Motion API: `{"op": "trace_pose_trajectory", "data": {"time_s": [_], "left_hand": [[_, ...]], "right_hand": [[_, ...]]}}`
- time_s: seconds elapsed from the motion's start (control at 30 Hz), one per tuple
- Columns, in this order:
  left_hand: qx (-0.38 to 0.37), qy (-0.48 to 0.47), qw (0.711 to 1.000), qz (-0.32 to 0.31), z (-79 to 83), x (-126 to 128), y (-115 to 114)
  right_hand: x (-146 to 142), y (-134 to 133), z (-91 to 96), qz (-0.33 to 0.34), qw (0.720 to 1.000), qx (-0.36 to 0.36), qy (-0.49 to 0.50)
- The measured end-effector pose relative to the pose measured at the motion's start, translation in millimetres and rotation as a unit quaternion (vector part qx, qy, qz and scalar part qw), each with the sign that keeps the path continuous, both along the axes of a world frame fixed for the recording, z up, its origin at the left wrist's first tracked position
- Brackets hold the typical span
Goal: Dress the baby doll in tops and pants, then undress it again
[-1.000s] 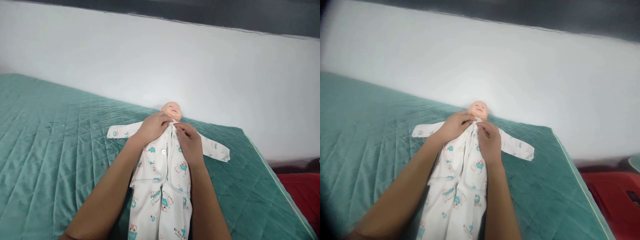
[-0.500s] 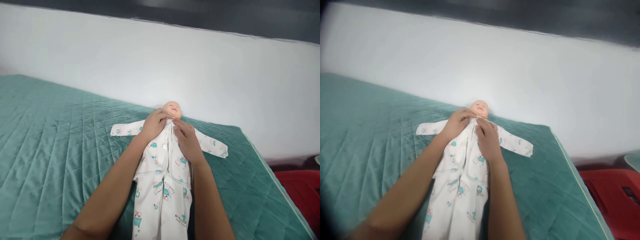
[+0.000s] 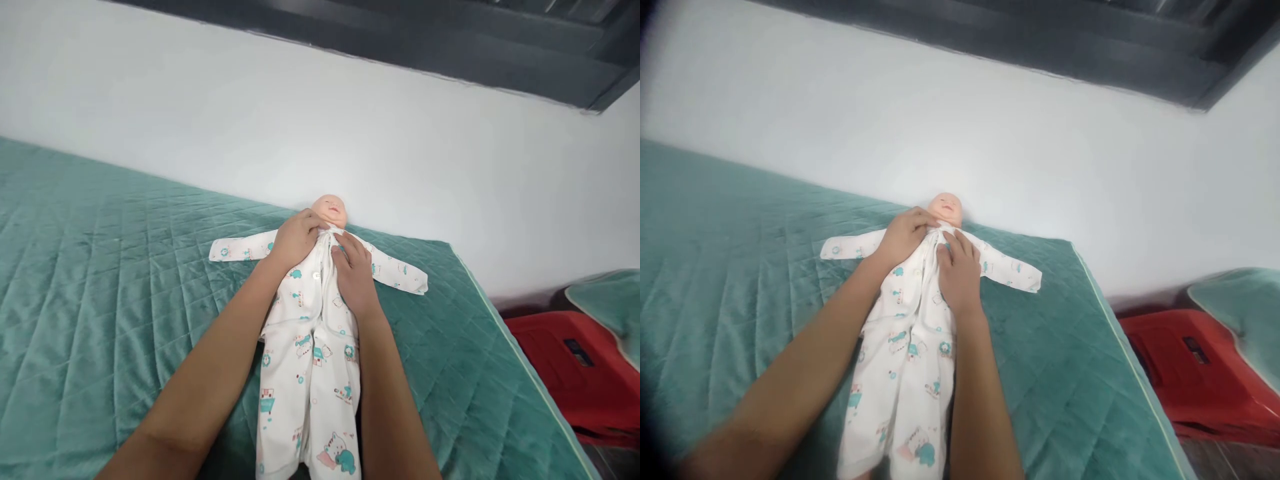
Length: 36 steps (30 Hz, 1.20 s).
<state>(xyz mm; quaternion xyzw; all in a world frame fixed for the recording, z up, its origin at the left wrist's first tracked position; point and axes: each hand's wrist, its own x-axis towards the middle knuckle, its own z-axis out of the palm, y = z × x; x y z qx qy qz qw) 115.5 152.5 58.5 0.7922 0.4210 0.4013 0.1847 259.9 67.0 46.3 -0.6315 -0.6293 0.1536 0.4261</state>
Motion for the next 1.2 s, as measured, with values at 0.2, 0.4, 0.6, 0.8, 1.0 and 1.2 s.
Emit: {"op": "trace_pose_trajectory", "data": {"time_s": [0.2, 0.4, 0.6, 0.8, 1.0, 1.2], "left_hand": [[0.001, 0.012, 1.000, -0.010, -0.8, 1.2, 3.5], [-0.008, 0.024, 1.000, 0.002, 1.6, 4.2, 2.7], [-0.095, -0.028, 0.995, -0.004, 9.9, 11.0, 4.2], [-0.142, -0.059, 0.987, -0.044, 15.1, 9.2, 4.9], [-0.161, -0.047, 0.984, -0.066, 16.6, 5.4, 4.6], [-0.168, -0.073, 0.977, -0.107, 9.3, 2.4, 10.5]], "right_hand": [[2.0, 10.4, 0.8, -0.004, 1.000, -0.012, -0.016], [2.9, 9.2, 4.8, 0.003, 1.000, 0.010, -0.002], [1.6, 7.1, 7.3, 0.005, 1.000, 0.009, 0.016], [1.2, 7.2, 7.6, 0.013, 1.000, 0.005, 0.021], [1.0, 6.5, 7.6, 0.021, 1.000, 0.007, 0.018], [1.2, 6.0, 7.7, 0.020, 1.000, 0.005, 0.022]]}}
